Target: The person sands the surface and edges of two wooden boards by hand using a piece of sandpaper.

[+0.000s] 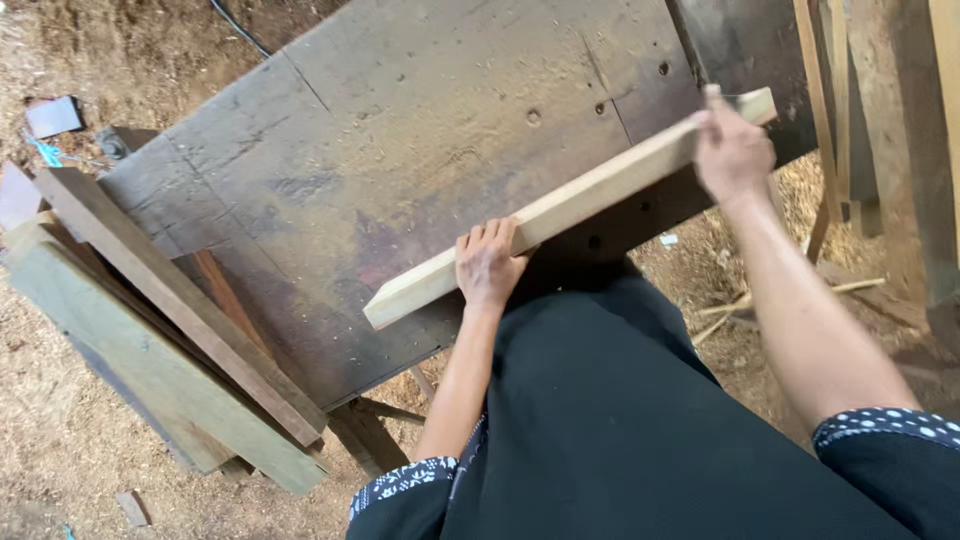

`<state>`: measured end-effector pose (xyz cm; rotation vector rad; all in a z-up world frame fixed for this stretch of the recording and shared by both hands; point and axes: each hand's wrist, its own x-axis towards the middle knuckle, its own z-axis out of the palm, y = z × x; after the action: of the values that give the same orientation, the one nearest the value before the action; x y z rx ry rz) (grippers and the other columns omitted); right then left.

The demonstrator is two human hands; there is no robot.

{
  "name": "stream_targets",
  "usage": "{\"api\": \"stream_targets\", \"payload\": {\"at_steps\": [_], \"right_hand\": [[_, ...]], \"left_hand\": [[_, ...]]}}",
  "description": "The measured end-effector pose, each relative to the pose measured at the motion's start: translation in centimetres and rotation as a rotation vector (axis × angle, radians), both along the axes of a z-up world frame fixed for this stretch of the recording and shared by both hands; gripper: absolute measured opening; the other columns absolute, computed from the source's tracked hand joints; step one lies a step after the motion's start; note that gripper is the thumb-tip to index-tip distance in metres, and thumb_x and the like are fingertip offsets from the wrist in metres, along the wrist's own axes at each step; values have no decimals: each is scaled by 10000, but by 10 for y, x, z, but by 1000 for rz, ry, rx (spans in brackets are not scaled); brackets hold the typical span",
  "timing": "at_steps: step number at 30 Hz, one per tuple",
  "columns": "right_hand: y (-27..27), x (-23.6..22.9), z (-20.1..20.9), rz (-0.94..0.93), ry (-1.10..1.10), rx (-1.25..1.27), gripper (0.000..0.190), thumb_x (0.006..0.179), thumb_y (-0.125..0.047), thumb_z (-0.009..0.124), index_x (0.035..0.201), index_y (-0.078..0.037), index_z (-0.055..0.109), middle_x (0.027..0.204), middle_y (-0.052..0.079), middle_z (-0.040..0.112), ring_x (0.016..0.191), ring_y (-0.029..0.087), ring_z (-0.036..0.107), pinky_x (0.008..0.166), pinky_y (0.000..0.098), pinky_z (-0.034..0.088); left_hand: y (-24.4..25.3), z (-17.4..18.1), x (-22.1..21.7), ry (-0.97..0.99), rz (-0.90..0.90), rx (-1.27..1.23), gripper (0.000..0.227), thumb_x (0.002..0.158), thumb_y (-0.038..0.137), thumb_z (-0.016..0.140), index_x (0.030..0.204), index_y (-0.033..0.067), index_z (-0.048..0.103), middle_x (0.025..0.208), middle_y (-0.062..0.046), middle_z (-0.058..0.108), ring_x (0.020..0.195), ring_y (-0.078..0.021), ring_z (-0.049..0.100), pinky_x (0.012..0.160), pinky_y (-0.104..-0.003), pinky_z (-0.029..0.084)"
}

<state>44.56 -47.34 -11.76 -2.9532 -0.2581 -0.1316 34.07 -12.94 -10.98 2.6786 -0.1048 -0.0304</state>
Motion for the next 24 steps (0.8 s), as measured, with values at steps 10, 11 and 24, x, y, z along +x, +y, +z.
{"api": "stream_targets", "payload": {"at_steps": [10,11,24], "right_hand": [[57,-30,-23,212,-105,188,213,1146,-270,499,1263,-291,675,678,80,613,533,220,576,478,390,457],[17,-8,-16,129,-95,-2,264,1148,-270,487,1341,-230,663,689,74,621,492,207,552,425,364,430],[40,-1,1,220,-148,-27,215,1111,-317,437,1098,-256,644,788,38,649,580,179,581,409,336,418]], "left_hand": [[-1,6,9,-56,25,-34,530,583,237,876,1075,151,700,977,-16,697,956,-244,654,846,-402,495],[1,6,12,-33,24,-29,522,584,250,883,1066,153,707,982,-14,701,953,-245,653,839,-401,493],[10,15,42,115,27,-48,486,570,359,922,957,163,703,912,-22,731,894,-248,679,775,-420,486]]}}
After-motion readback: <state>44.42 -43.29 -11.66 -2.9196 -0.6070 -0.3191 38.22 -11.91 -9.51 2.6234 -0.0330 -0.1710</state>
